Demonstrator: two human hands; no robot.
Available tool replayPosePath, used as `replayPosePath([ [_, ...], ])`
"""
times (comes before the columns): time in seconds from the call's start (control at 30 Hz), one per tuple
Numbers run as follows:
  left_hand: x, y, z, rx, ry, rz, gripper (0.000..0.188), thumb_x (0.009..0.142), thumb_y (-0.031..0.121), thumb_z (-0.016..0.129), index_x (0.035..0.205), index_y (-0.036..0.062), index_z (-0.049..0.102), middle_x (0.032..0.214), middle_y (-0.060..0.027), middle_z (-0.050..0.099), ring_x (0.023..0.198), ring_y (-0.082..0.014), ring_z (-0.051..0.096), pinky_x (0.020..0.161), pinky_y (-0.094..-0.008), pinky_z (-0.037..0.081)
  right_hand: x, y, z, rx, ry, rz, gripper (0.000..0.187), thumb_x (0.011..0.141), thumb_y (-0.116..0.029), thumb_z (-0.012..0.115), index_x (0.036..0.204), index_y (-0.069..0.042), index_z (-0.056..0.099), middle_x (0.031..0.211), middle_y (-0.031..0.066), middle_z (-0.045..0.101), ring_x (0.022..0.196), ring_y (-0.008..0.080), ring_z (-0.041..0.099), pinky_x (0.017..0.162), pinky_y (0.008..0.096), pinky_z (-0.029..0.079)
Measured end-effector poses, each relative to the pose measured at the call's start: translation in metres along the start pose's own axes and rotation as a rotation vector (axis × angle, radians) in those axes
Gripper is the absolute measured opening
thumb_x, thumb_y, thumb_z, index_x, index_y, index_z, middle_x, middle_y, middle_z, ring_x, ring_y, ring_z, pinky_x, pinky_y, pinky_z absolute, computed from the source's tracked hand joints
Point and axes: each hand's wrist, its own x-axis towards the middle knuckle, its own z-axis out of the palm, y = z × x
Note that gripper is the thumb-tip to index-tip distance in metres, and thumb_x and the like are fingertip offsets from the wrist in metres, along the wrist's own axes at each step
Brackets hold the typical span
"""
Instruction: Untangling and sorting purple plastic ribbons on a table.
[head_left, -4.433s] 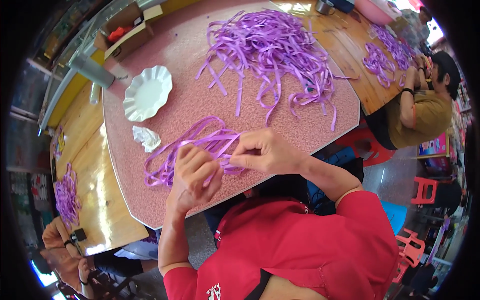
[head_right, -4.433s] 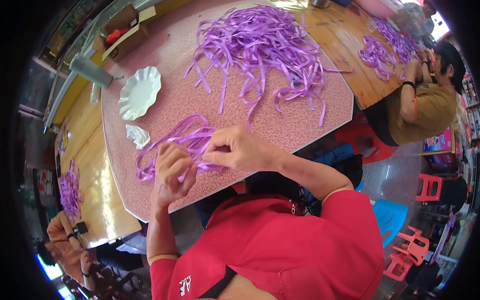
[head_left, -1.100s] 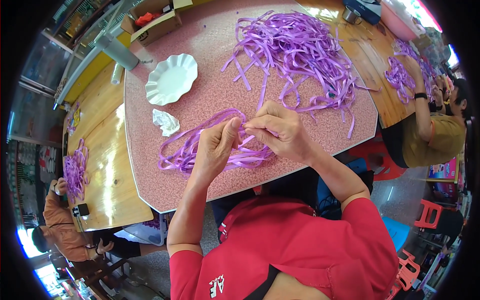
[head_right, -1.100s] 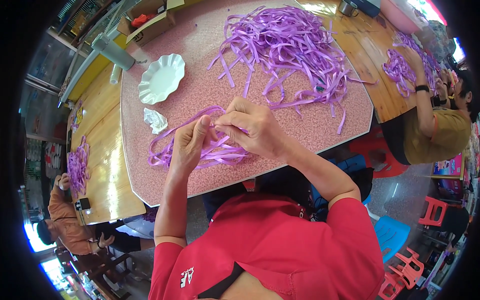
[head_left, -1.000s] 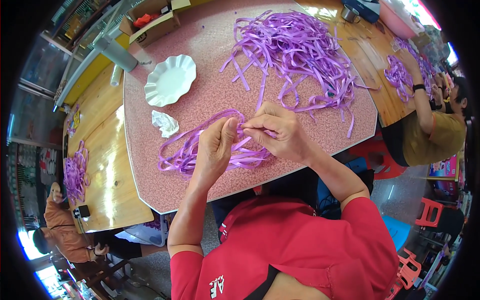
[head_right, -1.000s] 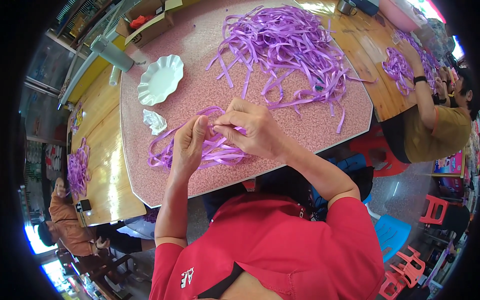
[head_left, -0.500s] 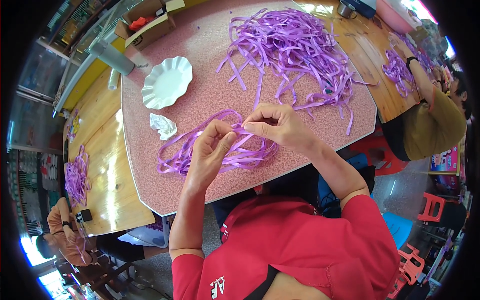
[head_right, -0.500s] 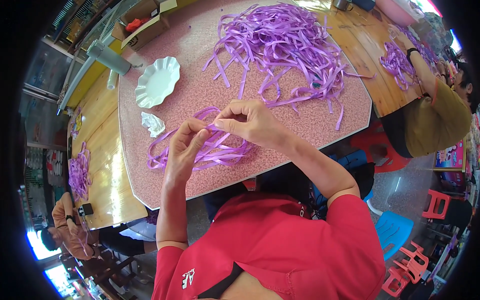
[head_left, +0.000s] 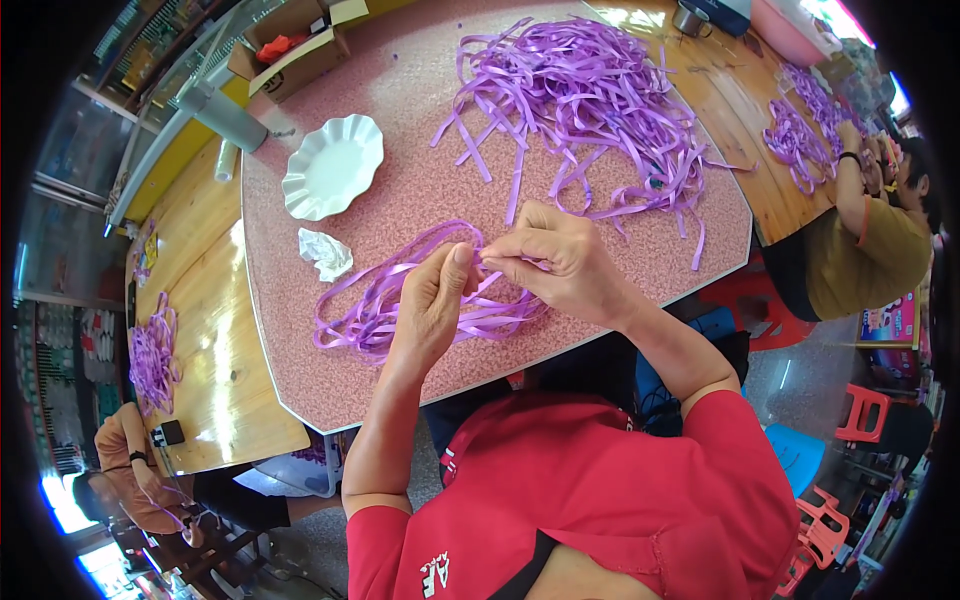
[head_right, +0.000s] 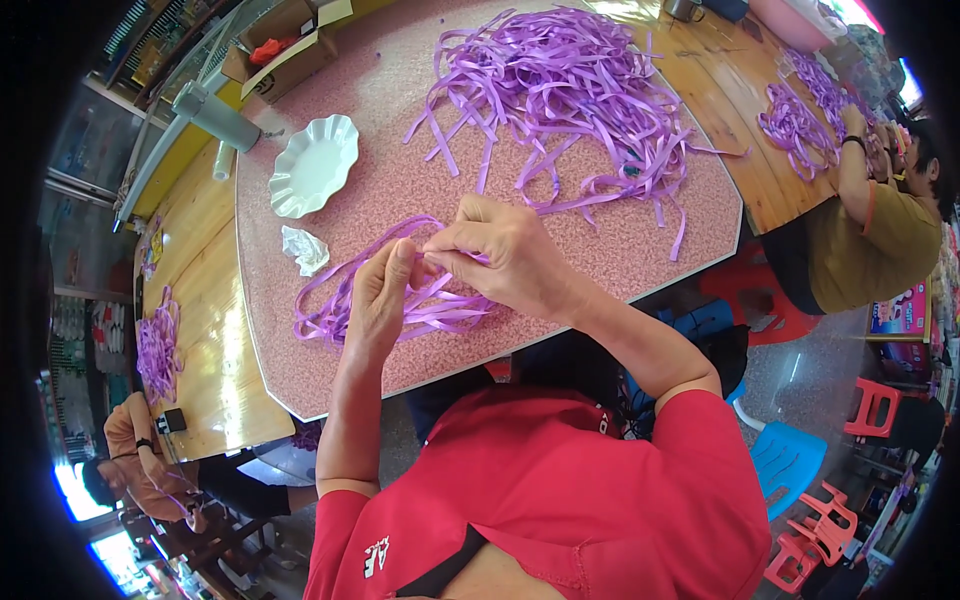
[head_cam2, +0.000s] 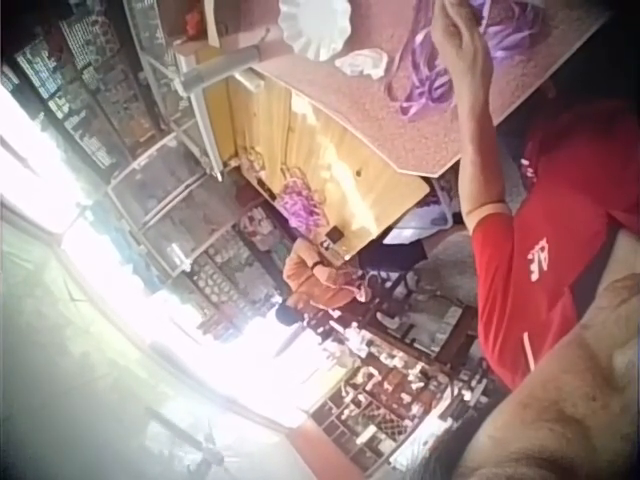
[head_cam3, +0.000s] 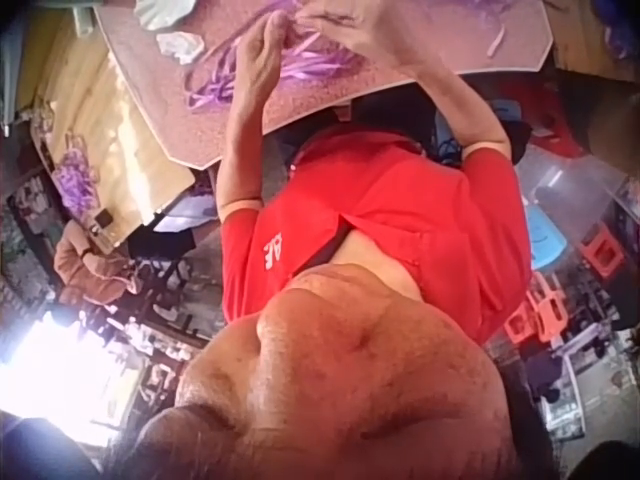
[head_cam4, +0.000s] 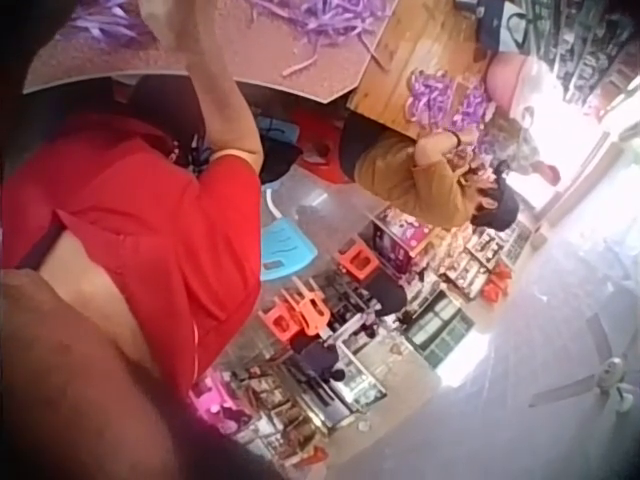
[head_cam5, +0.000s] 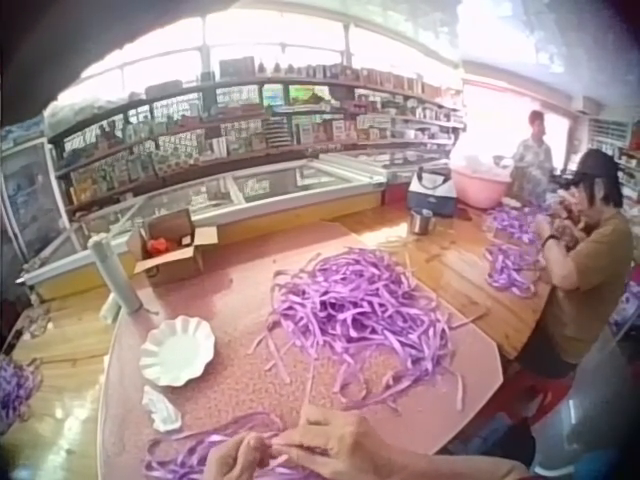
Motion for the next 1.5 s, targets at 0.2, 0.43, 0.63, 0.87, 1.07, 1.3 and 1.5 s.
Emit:
replayPosePath([
  [0.2, 0.002, -0.001, 0.007, -0.064, 0.150, 0.126, 0.042, 0.107, 0.036, 0.041, 0.089, 0.0019, 0.059, 0.087, -0.0053, 0.058, 0.085, -0.0125, 0.052, 0.083, -0.0279, 0.042, 0.003, 0.000, -0.008, -0.095, 0.071, -0.084, 0.018, 0.078, 0.001, 0.076, 0.095, -0.005, 0.075, 0.070, 0.0034, 0.053, 0.062, 0.0141, 0.054, 0.053, 0.0288, 0.042],
  [0.43, 0.007, 0.009, 0.011, -0.002, 0.063, 0.097, 0.034, 0.106, 0.031, 0.044, 0.099, 0.0010, 0.058, 0.085, -0.0034, 0.055, 0.083, -0.0099, 0.049, 0.076, -0.0254, 0.042, 0.002, -0.003, -0.008, -0.171, 0.031, -0.181, 0.016, 0.078, -0.003, 0.076, 0.094, -0.005, 0.074, 0.070, 0.0051, 0.053, 0.060, 0.0166, 0.054, 0.052, 0.0300, 0.043],
  [0.63, 0.002, 0.001, 0.015, -0.022, 0.078, 0.137, 0.025, 0.106, 0.024, 0.047, 0.099, 0.0016, 0.056, 0.087, -0.0011, 0.053, 0.086, -0.0078, 0.048, 0.073, -0.0240, 0.041, 0.001, 0.002, -0.005, -0.137, 0.047, -0.158, 0.016, 0.080, -0.004, 0.075, 0.095, -0.006, 0.073, 0.071, 0.0052, 0.053, 0.063, 0.0173, 0.056, 0.055, 0.0285, 0.043],
  [0.87, 0.000, 0.001, 0.012, -0.228, 0.071, 0.118, 0.008, 0.099, 0.009, 0.059, 0.102, 0.0027, 0.055, 0.101, -0.0017, 0.053, 0.098, -0.0088, 0.050, 0.090, -0.0231, 0.040, 0.003, -0.002, -0.017, 0.238, -0.078, 0.187, 0.014, 0.088, -0.006, 0.069, 0.102, -0.003, 0.072, 0.079, -0.0001, 0.062, 0.070, 0.0083, 0.056, 0.063, 0.0213, 0.043],
  [1.07, -0.002, 0.003, 0.011, -0.393, 0.081, 0.048, 0.005, 0.093, 0.003, 0.065, 0.097, 0.0032, 0.061, 0.107, -0.0064, 0.061, 0.098, -0.0139, 0.058, 0.091, -0.0301, 0.045, 0.008, 0.000, -0.014, 0.772, -0.018, 0.494, 0.015, 0.092, -0.010, 0.067, 0.104, -0.002, 0.071, 0.081, -0.0034, 0.063, 0.067, 0.0035, 0.052, 0.060, 0.0173, 0.041],
  [1.3, -0.004, -0.005, 0.024, -0.972, 0.158, 0.135, 0.008, 0.090, -0.002, 0.065, 0.094, 0.0039, 0.062, 0.105, -0.0092, 0.066, 0.096, -0.0169, 0.062, 0.092, -0.0342, 0.047, -0.007, 0.014, 0.018, 0.980, 0.010, 0.700, 0.012, 0.093, -0.017, 0.069, 0.096, -0.006, 0.071, 0.071, -0.0049, 0.060, 0.052, 0.0004, 0.041, 0.044, 0.0189, 0.028],
  [1.5, 0.003, -0.008, 0.017, 0.359, 0.404, 0.581, 0.019, 0.079, -0.004, 0.072, 0.091, 0.0054, 0.059, 0.103, -0.0104, 0.067, 0.098, -0.0263, 0.060, 0.090, -0.0421, 0.045, -0.009, 0.007, 0.020, 0.905, 0.081, 0.665, 0.016, 0.092, -0.022, 0.070, 0.090, -0.006, 0.072, 0.065, -0.0062, 0.057, 0.050, -0.0001, 0.039, 0.043, 0.0194, 0.025],
])
